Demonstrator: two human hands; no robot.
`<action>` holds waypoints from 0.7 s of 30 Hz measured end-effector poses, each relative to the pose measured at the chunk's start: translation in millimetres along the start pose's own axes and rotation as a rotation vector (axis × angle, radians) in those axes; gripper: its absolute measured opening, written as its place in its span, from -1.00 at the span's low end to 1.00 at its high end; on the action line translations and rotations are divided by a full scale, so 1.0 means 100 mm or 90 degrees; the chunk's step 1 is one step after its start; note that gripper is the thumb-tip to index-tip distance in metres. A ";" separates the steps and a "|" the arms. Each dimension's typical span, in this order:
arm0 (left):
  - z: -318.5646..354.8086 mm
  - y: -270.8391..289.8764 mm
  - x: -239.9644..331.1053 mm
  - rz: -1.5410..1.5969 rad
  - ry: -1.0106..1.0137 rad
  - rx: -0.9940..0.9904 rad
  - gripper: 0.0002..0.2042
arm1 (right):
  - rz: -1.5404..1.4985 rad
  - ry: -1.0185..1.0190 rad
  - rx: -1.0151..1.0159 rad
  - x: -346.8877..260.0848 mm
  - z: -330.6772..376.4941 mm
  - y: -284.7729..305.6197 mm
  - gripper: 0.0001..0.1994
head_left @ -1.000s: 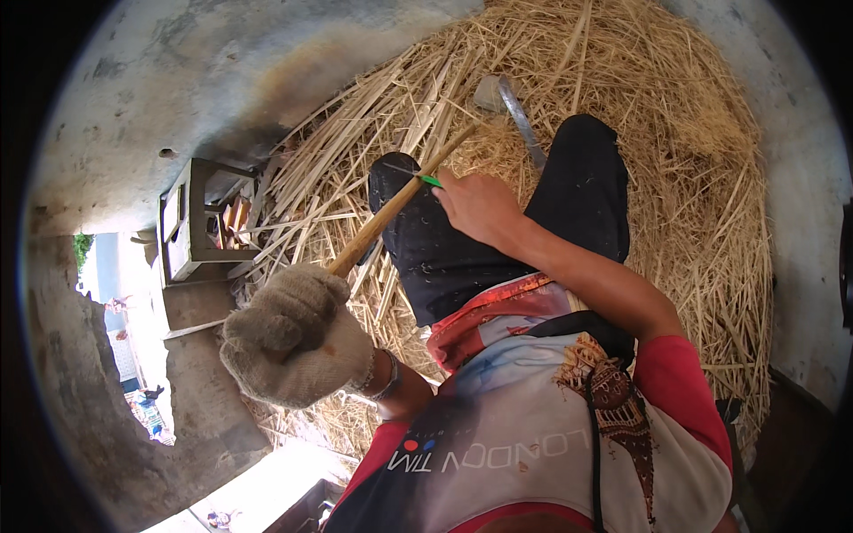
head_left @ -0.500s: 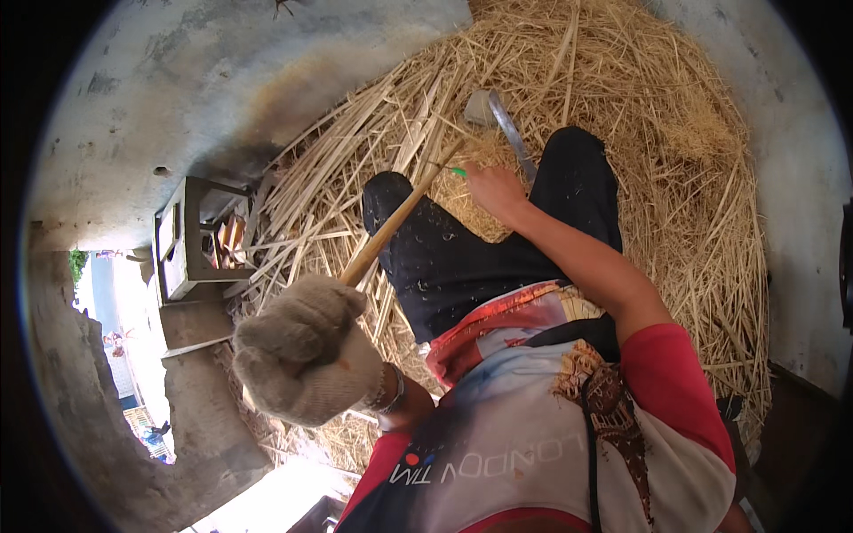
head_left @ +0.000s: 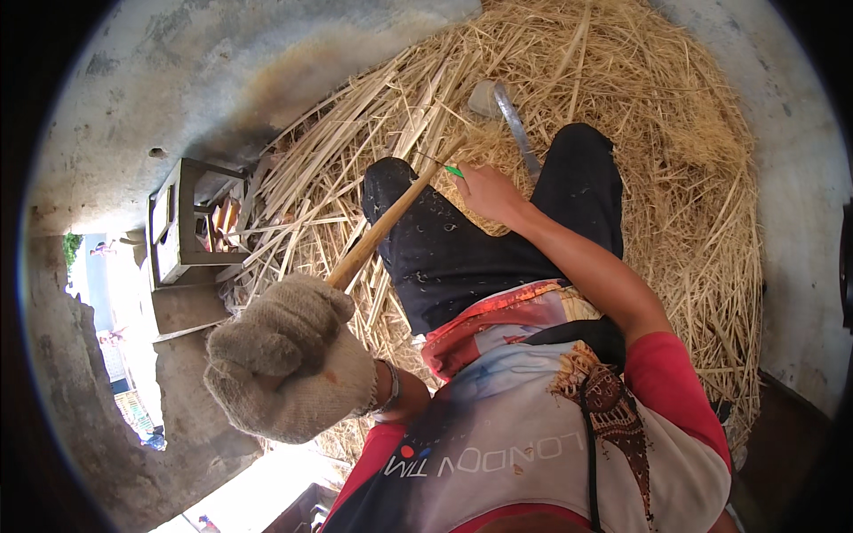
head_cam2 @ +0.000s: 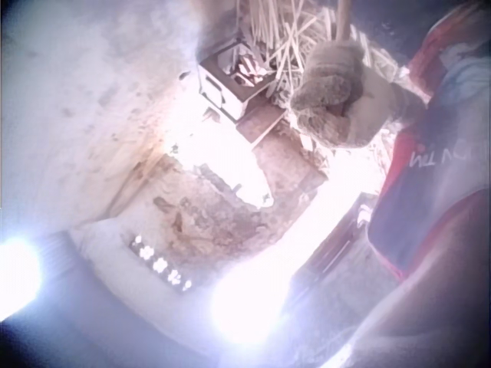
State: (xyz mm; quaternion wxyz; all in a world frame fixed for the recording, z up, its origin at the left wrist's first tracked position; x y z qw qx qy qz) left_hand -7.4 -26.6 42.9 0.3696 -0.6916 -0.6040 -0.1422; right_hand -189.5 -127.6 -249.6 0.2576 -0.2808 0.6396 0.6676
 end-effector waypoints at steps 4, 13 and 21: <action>0.03 0.03 -0.01 -0.017 -0.005 0.101 -0.59 | 0.002 -0.036 -0.039 0.06 -0.04 -0.09 -0.70; -0.06 -0.02 -0.24 -0.087 -0.052 0.066 -0.70 | 0.329 0.054 0.012 0.14 -0.54 -0.04 -0.81; -0.13 0.02 0.08 -0.047 -0.012 0.056 -0.60 | 0.509 -0.202 0.076 1.06 -0.79 0.82 -0.78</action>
Point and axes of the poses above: each hand's wrist, its own z-axis away from the middle knuckle, its own y-axis out of the back of the hand, x = y × z, the point moved 2 cm from there along -z, towards the middle knuckle, and after that the axes turned 5 degrees about -y, right-handed, at the moved point
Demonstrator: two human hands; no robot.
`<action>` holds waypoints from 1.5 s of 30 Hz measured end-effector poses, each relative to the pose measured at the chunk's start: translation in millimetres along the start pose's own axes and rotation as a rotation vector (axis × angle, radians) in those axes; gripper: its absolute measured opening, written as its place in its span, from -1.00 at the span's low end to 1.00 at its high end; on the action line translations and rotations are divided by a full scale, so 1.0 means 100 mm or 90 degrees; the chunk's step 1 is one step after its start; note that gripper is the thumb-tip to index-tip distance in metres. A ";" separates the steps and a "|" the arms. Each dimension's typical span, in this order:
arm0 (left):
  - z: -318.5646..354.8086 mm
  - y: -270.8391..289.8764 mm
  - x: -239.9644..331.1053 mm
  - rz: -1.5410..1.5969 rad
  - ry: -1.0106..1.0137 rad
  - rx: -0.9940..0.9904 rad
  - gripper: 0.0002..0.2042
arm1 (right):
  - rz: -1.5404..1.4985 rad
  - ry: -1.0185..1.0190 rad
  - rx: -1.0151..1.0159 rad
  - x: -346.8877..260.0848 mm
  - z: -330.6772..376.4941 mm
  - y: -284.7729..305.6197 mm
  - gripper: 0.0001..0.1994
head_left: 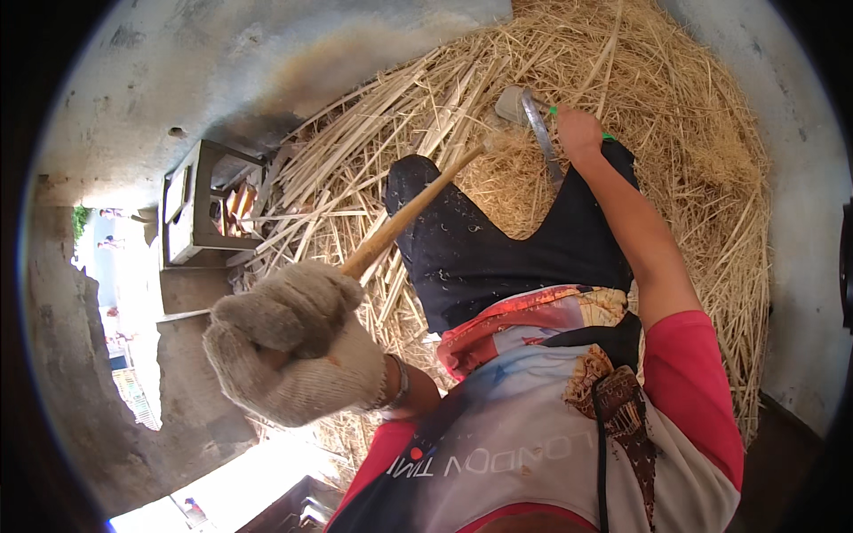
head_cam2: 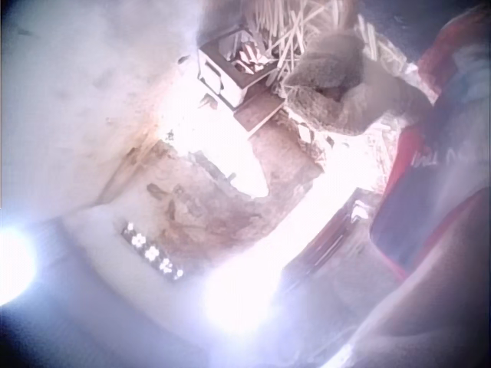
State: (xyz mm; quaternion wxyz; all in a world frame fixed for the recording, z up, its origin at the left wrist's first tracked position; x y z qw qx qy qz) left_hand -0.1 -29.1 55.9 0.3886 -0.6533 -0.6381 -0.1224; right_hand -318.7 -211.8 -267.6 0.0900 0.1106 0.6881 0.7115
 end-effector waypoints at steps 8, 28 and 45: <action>0.07 -0.04 0.01 0.093 0.026 -0.058 -0.68 | -0.392 0.205 -0.122 -0.76 0.91 0.39 -0.64; 0.08 0.43 0.13 0.060 0.042 0.095 -0.53 | -0.286 0.097 -0.098 -0.41 0.55 0.18 -0.69; 0.06 0.35 0.10 0.060 -0.006 -0.337 -0.69 | -0.479 0.300 -0.137 -1.09 2.04 1.28 -0.78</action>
Point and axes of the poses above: each hand's wrist, its own z-axis away from the middle knuckle, its own y-axis out of the back of the hand, x = y × z, the point moved 2 cm from there along -z, towards the middle knuckle, and after that the axes turned 5 degrees about -y, right-handed, at the moved point
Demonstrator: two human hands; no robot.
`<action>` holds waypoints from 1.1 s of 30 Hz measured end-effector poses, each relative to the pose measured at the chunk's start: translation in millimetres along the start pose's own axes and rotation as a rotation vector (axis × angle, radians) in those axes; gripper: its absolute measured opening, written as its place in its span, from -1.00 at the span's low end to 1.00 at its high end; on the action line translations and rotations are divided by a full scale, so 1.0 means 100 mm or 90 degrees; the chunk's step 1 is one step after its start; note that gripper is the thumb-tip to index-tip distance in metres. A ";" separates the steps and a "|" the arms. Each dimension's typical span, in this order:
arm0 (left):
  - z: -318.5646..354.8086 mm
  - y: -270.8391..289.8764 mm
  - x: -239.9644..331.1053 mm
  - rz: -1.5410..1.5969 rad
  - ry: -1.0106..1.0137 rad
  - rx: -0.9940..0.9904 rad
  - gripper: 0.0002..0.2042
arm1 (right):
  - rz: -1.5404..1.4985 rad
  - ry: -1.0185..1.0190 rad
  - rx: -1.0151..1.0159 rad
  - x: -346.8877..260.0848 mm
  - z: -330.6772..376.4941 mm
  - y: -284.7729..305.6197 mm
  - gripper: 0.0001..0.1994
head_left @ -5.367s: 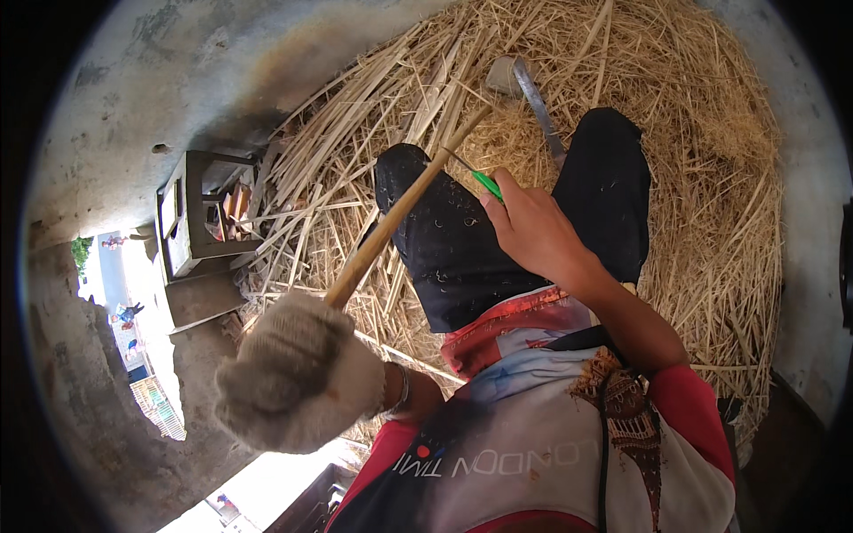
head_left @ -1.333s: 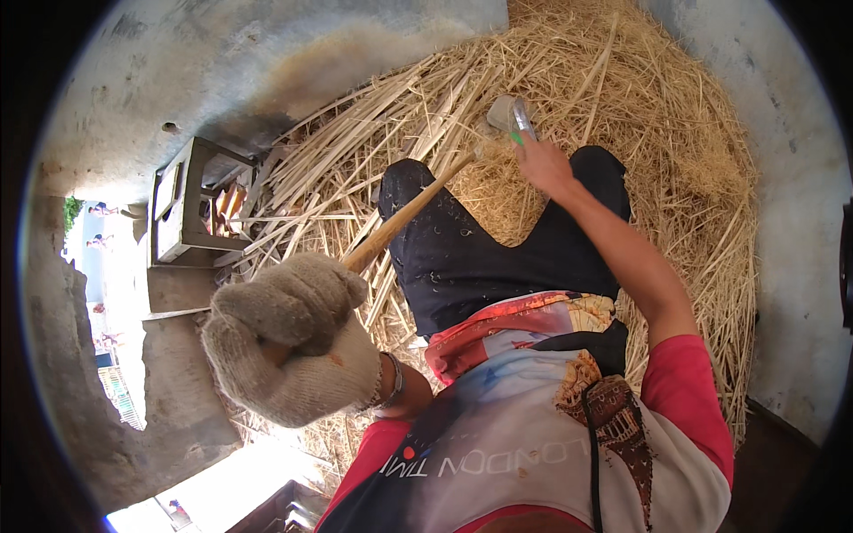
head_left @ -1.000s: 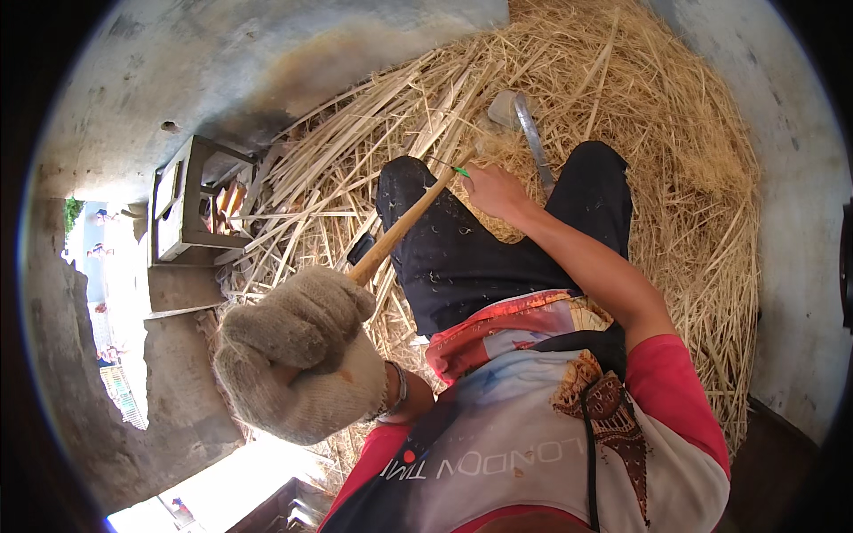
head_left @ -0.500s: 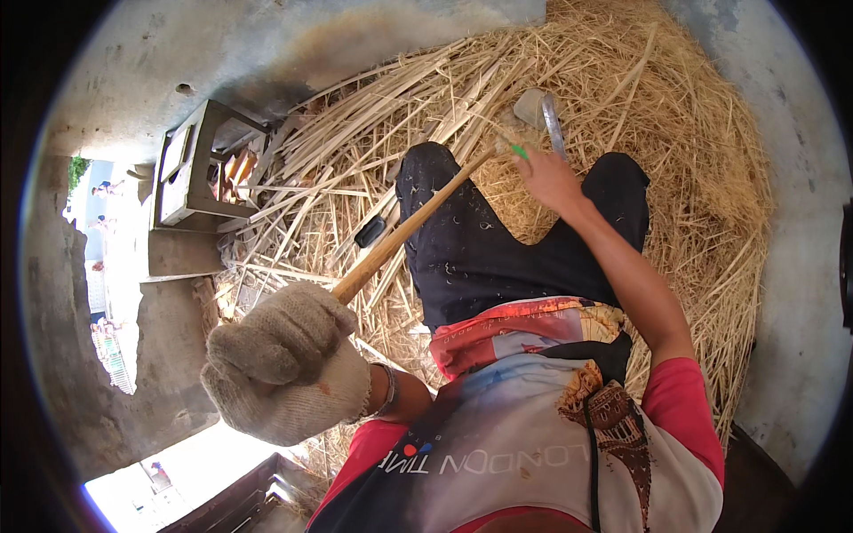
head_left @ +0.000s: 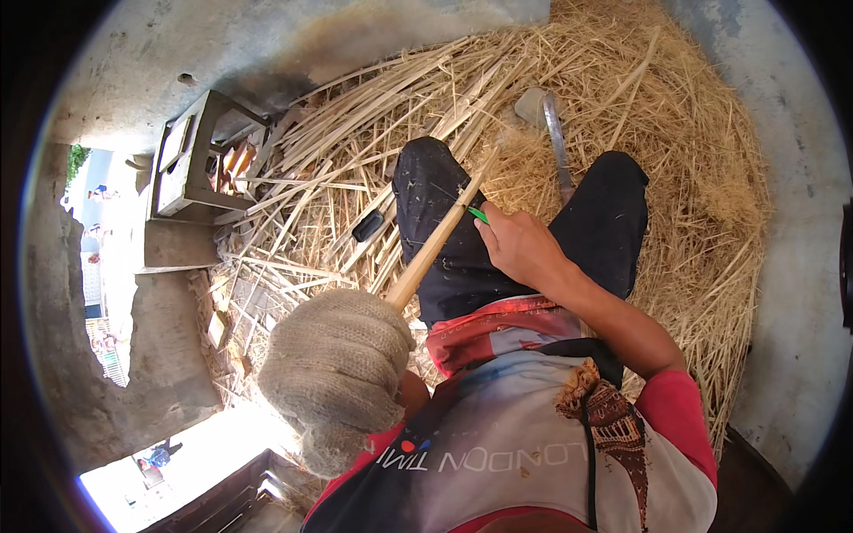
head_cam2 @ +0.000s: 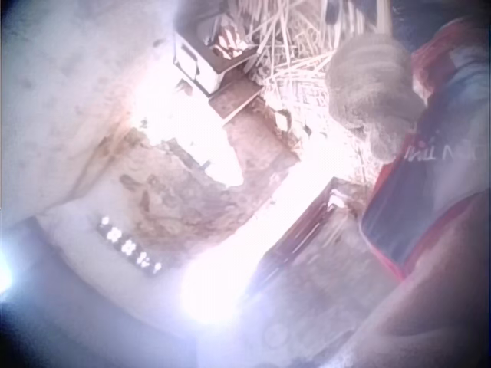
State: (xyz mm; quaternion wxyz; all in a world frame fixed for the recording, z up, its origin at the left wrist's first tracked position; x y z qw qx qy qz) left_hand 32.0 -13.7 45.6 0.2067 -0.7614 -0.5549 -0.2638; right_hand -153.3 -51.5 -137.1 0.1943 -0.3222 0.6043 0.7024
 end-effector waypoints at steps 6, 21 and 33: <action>0.02 -0.01 0.03 0.002 0.013 -0.007 -0.68 | -0.069 0.091 0.011 -0.24 0.23 0.07 -0.81; 0.09 -0.01 -0.05 0.024 0.020 -0.024 -0.66 | -0.024 0.007 0.000 -0.17 0.22 -0.05 -0.80; 0.06 0.00 -0.03 0.036 0.035 -0.069 -0.64 | -0.080 0.032 0.024 -0.10 0.15 -0.04 -0.77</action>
Point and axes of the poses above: each hand's wrist, its own z-axis away from the middle knuckle, its own y-axis out of the back of the hand, x = y × z, the point moved 2 cm from there along -z, towards the middle knuckle, and after that the axes turned 5 degrees about -y, right-handed, at the moved point
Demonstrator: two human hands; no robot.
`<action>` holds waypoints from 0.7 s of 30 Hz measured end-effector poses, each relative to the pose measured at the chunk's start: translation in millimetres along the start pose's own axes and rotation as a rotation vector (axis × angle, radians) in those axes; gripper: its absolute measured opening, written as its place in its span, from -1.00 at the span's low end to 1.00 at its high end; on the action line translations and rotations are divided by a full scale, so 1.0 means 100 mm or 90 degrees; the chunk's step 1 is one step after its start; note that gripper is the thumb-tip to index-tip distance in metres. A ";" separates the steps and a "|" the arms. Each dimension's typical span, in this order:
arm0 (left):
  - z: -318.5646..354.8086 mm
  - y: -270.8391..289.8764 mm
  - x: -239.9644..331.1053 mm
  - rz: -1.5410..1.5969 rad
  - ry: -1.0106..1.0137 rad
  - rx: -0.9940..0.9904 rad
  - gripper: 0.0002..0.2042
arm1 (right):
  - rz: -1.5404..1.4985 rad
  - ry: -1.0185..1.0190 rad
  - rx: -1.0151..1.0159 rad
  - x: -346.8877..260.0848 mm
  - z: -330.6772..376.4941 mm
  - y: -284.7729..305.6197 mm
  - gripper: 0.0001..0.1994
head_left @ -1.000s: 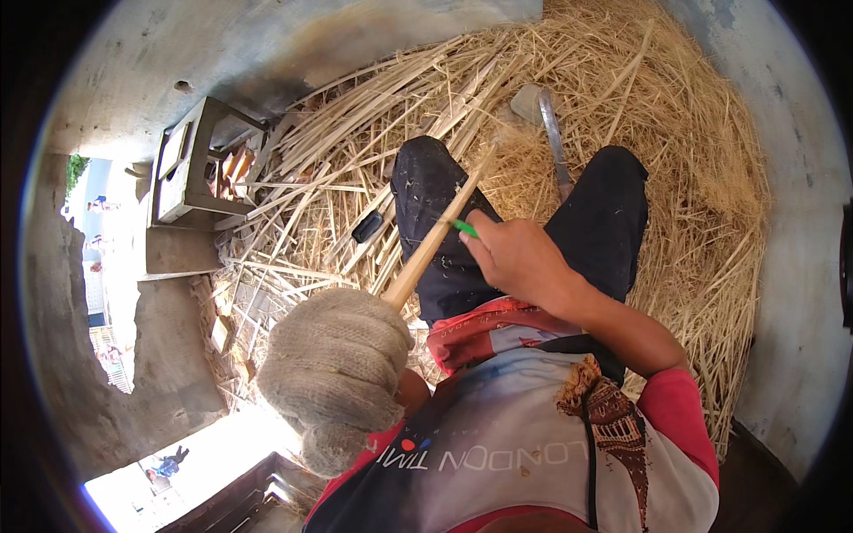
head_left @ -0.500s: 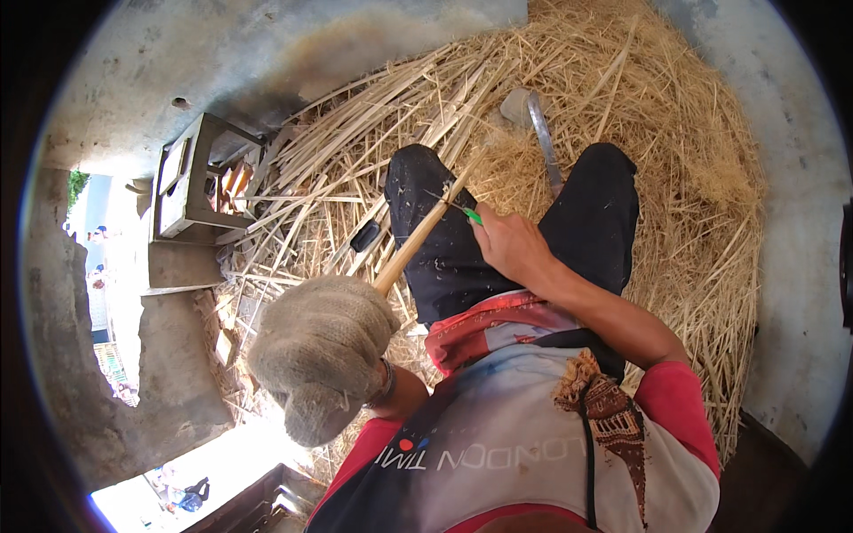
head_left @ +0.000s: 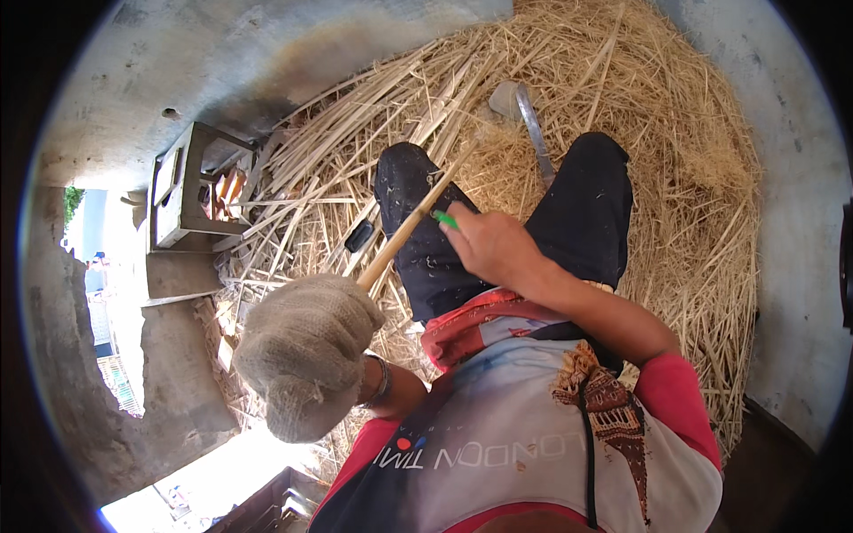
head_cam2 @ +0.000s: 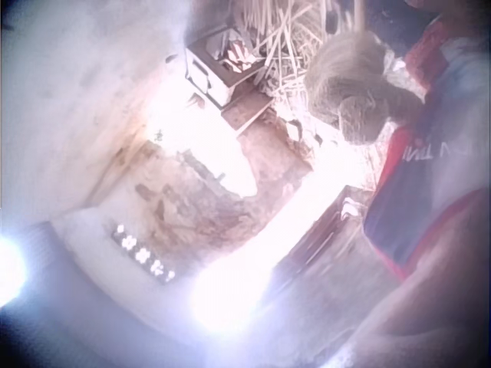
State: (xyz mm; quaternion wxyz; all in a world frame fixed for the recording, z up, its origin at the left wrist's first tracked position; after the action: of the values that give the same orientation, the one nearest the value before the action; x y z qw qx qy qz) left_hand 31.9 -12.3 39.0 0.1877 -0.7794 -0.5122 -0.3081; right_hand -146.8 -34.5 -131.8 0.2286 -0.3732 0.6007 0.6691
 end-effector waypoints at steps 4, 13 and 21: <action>-0.06 -0.02 -0.03 0.008 0.002 -0.018 -0.63 | 0.082 -0.075 0.047 0.89 -0.25 -0.28 -0.72; -0.07 -0.13 -0.04 0.013 0.018 -0.007 -0.67 | -0.066 -0.068 0.016 0.25 -0.08 0.04 -0.71; -0.10 -0.17 -0.05 0.008 0.027 -0.014 -0.69 | -0.078 -0.062 0.073 0.26 0.01 -0.15 -0.76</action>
State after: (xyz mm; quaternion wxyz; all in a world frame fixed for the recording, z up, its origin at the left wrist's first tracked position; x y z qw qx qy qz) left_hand 11.8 -14.7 42.4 0.1919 -0.7778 -0.4999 -0.3290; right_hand -152.1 -35.0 -161.3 0.3192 -0.3627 0.6020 0.6357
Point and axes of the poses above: each hand's wrist, its own z-axis away from the middle knuckle, its own y-axis out of the back of the hand, x = y × z, the point moved 2 cm from there along -z, towards the middle knuckle, and after that the axes turned 5 degrees about -y, right-handed, at the moved point
